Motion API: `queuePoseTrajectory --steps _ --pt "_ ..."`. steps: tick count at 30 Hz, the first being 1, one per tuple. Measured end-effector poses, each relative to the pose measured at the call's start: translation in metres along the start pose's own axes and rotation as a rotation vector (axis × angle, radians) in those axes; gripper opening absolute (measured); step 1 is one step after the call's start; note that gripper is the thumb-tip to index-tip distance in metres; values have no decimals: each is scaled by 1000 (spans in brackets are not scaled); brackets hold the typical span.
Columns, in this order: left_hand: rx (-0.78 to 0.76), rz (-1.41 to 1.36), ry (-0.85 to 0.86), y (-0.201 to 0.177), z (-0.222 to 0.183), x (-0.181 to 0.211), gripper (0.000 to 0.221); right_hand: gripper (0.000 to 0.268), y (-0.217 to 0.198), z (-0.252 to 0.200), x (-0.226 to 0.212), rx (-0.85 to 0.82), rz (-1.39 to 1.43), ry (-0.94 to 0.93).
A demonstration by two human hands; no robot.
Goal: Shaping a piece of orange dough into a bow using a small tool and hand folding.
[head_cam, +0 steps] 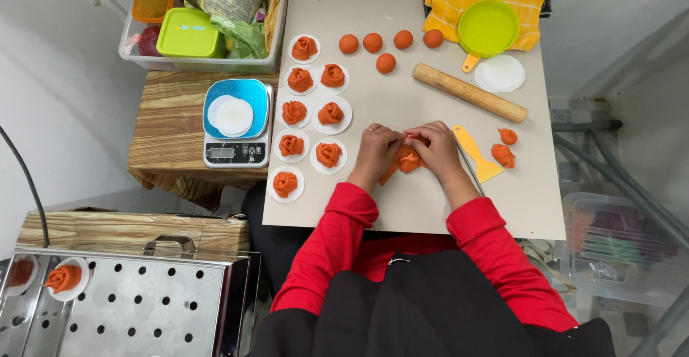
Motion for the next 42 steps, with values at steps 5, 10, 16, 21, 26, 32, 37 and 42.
queuePoseTrajectory --steps 5,10,16,21,26,32,37,42 --pt "7 7 12 -6 -1 6 11 15 -1 0 0 34 32 6" --pt "-51 74 -15 -24 -3 16 20 15 -5 -2 -4 79 54 17" --pt "-79 151 -66 -22 -3 12 10 13 -4 -2 -1 66 30 5" --pt "-108 106 -46 -17 -4 10 9 23 -3 -1 -2 5 21 21" --pt "-142 76 -49 -24 -3 18 9 19 -3 -1 -7 -2 8 30" --pt "-128 1 -76 -42 -2 33 9 14 -5 -1 -7 31 49 -26" --pt "-120 27 -79 -27 -2 20 7 12 -6 0 -7 46 76 -67" --pt "-128 31 -57 -29 -4 22 6 18 -7 0 -15 -3 58 -35"
Point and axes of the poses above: each hand's wrist, its own z-axis towards the middle knuckle, its own y-axis out of the palm, x = y × z, the point moved 4 cm from there along z, towards the middle knuckle, and after that the axes turned 11 degrees about z, right-handed, at the moved point
